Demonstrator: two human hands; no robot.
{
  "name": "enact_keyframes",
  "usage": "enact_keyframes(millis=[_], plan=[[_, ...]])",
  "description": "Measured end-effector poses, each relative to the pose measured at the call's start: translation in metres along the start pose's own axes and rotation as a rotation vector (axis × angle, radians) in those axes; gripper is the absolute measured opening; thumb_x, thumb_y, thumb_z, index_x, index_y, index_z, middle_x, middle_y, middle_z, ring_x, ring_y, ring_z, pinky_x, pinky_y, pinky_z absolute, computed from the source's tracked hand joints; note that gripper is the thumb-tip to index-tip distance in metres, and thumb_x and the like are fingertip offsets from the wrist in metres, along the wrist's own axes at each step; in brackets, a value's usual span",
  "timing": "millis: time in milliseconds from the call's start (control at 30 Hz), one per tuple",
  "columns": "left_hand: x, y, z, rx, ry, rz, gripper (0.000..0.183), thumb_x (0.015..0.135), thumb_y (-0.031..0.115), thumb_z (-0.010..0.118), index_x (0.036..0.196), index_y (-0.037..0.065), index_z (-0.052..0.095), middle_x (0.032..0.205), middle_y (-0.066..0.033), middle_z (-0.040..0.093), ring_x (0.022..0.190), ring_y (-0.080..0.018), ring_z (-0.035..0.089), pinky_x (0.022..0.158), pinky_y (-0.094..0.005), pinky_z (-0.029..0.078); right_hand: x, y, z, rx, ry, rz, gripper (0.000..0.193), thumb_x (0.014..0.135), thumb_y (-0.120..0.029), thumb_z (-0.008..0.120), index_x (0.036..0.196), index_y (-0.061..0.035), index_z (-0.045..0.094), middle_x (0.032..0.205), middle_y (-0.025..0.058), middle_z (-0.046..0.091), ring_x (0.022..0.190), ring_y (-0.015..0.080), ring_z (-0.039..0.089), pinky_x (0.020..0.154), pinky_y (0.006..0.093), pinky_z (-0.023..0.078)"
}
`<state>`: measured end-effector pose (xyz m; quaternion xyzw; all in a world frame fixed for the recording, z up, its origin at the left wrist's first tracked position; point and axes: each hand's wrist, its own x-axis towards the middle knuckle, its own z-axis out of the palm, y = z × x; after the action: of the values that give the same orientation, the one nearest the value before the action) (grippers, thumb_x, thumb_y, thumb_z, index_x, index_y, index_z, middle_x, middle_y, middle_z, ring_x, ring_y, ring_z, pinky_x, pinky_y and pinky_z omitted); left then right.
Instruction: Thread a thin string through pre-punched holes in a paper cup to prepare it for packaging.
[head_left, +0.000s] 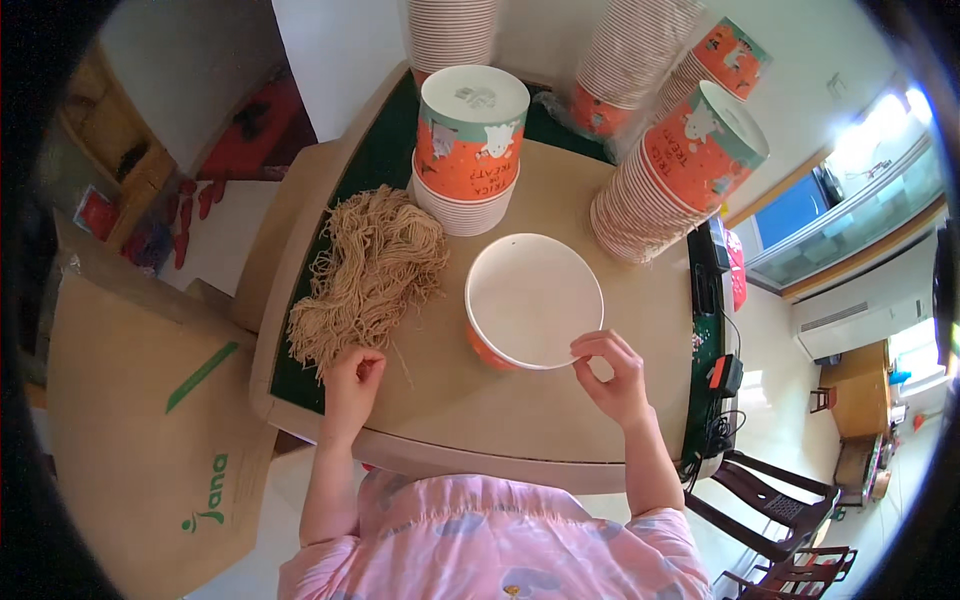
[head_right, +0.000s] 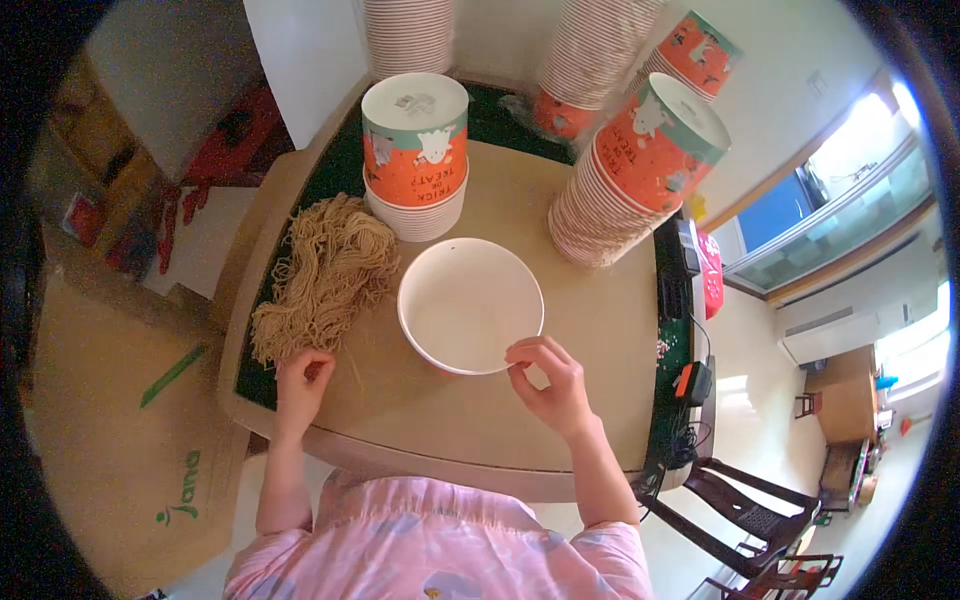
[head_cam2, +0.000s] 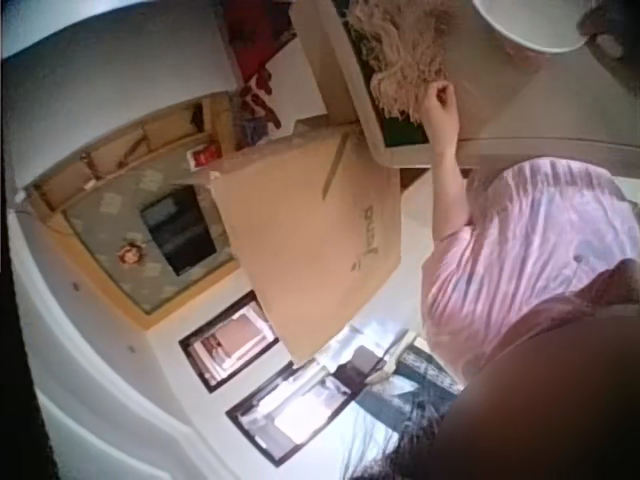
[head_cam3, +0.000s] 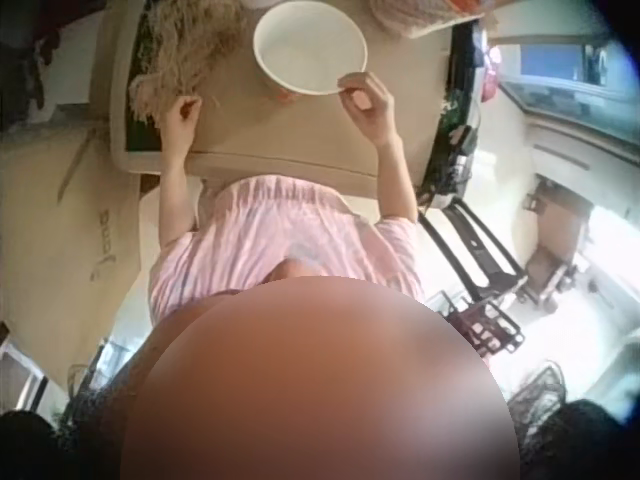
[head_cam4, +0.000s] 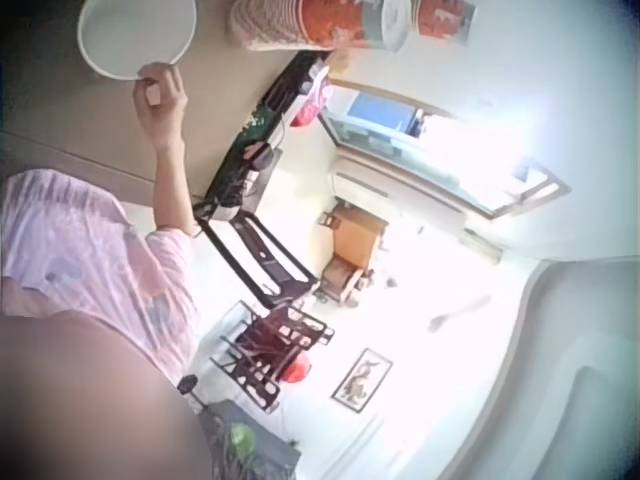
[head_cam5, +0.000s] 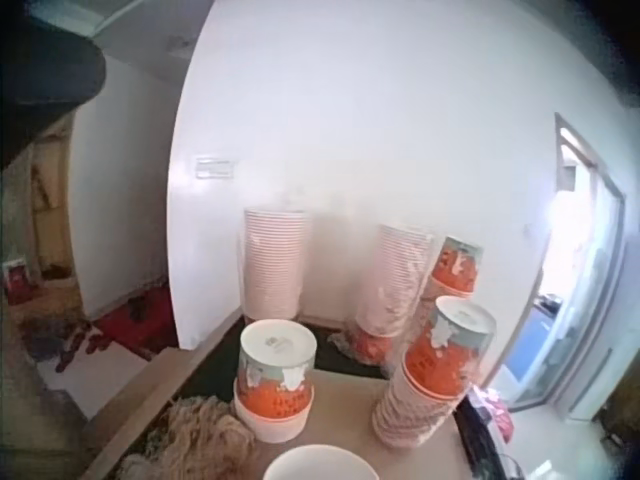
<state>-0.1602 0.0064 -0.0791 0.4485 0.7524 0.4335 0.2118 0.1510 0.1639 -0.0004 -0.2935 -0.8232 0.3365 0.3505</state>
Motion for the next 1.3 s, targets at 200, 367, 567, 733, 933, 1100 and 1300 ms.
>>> enact_keyframes(millis=[200, 367, 567, 733, 933, 1100, 1300], plan=[[-0.009, -0.006, 0.010, 0.103, 0.028, 0.082, 0.006, 0.081, 0.006, 0.065, 0.086, 0.002, 0.063, 0.079, -0.0106, 0.059, 0.070, -0.0225, 0.060, 0.062, -0.0330, 0.047, -0.026, -0.078, 0.012, -0.193, -0.148, -0.529, 0.020, 0.072, -0.009, 0.068, 0.092, -0.0071, 0.065, 0.094, 0.0113, 0.064, 0.084, 0.0266, 0.062, 0.063, 0.0365, 0.051], [0.029, 0.009, 0.047, 0.235, 0.046, 0.189, 0.008, 0.083, 0.011, 0.062, 0.087, 0.004, 0.062, 0.085, -0.0136, 0.060, 0.077, -0.0331, 0.060, 0.068, -0.0413, 0.048, -0.057, -0.175, 0.082, 0.121, -0.278, -0.931, 0.030, 0.079, -0.015, 0.057, 0.103, 0.0013, 0.059, 0.103, 0.0156, 0.059, 0.088, 0.0309, 0.058, 0.080, 0.0410, 0.049], [0.056, 0.006, 0.072, 0.572, 0.118, 0.049, 0.013, 0.085, 0.016, 0.057, 0.089, 0.004, 0.061, 0.088, -0.0173, 0.061, 0.084, -0.0359, 0.062, 0.071, -0.0444, 0.049, -0.118, -0.198, 0.139, 0.300, -0.182, -0.905, 0.029, 0.077, -0.015, 0.057, 0.101, 0.0018, 0.059, 0.099, 0.0155, 0.059, 0.084, 0.0306, 0.058, 0.075, 0.0402, 0.049], [0.022, 0.030, 0.065, 0.391, -0.097, -0.025, 0.008, 0.083, 0.014, 0.059, 0.084, 0.007, 0.062, 0.083, -0.0168, 0.061, 0.083, -0.0363, 0.062, 0.071, -0.0438, 0.050, -0.114, -0.179, 0.124, 0.445, -0.105, -0.869, 0.028, 0.076, -0.014, 0.058, 0.099, 0.0023, 0.060, 0.096, 0.0155, 0.060, 0.080, 0.0304, 0.058, 0.071, 0.0396, 0.050], [-0.057, 0.010, 0.071, 0.165, -0.335, 0.191, 0.005, 0.078, 0.009, 0.065, 0.079, 0.008, 0.060, 0.082, -0.0114, 0.059, 0.072, -0.0316, 0.062, 0.064, -0.0416, 0.050, -0.084, -0.138, 0.077, 0.658, -0.023, -0.808, 0.028, 0.075, -0.014, 0.058, 0.097, 0.0028, 0.061, 0.091, 0.0155, 0.060, 0.075, 0.0302, 0.058, 0.067, 0.0388, 0.050], [-0.103, 0.062, 0.050, 0.042, -0.563, 0.085, 0.010, 0.077, 0.011, 0.068, 0.083, 0.005, 0.064, 0.083, -0.0112, 0.062, 0.074, -0.0278, 0.064, 0.065, -0.0362, 0.051, -0.072, -0.053, 0.077, 0.103, -0.140, 0.233, 0.014, 0.085, -0.007, 0.061, 0.097, -0.0001, 0.065, 0.084, 0.0095, 0.064, 0.076, 0.0194, 0.063, 0.067, 0.0301, 0.050], [-0.106, 0.083, 0.057, -0.094, -0.866, 0.149, 0.017, 0.079, 0.016, 0.067, 0.090, 0.005, 0.064, 0.090, -0.0140, 0.065, 0.084, -0.0290, 0.065, 0.076, -0.0378, 0.051, -0.083, -0.029, 0.111, 0.358, -0.325, 0.619, 0.020, 0.088, -0.013, 0.062, 0.097, 0.0042, 0.063, 0.079, 0.0158, 0.066, 0.071, 0.0210, 0.065, 0.065, 0.0331, 0.051]])
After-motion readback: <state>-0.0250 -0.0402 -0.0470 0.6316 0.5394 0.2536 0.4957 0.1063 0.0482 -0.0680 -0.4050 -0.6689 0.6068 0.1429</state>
